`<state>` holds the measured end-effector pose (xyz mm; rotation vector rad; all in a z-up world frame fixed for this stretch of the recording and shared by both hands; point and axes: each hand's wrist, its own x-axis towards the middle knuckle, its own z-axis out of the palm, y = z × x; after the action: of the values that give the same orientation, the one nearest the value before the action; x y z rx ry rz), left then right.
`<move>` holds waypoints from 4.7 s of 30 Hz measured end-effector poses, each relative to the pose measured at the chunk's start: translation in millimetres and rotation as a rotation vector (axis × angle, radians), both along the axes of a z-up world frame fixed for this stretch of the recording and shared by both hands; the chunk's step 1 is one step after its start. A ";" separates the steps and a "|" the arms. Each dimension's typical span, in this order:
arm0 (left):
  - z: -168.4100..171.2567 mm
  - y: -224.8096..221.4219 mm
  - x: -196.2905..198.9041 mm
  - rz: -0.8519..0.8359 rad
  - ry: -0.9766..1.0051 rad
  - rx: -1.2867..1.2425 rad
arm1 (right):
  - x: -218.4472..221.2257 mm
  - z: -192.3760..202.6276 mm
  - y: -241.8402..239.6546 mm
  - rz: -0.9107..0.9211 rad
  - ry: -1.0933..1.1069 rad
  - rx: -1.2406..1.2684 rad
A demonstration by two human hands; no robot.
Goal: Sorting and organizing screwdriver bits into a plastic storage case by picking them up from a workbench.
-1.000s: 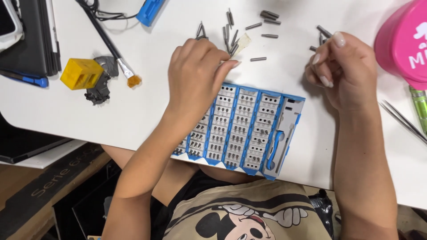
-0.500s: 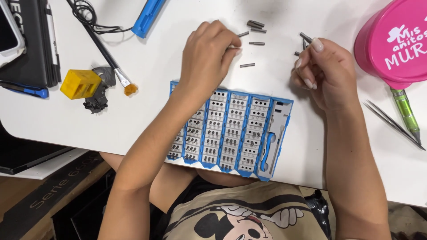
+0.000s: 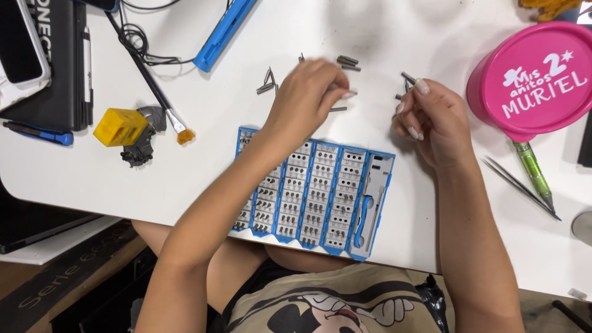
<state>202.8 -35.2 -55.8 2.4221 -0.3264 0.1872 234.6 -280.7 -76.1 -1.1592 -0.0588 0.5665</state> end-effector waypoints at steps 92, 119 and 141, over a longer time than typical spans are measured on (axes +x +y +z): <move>62.8 47.9 -195.4 0.337 -0.192 -0.276 | -6.0 -0.5 -3.4 0.024 -0.108 -0.126; 53.4 37.1 -202.3 0.316 -0.190 -0.411 | 1.1 -9.3 -15.6 0.139 -0.112 -0.133; 48.7 43.8 -253.1 0.558 -0.066 -0.433 | 27.1 -104.7 -90.9 0.365 -0.214 0.015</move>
<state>-50.3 8.6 -7.1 2.0207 0.3420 0.5254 261.7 -371.6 -180.8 -1.1987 -0.4650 0.7586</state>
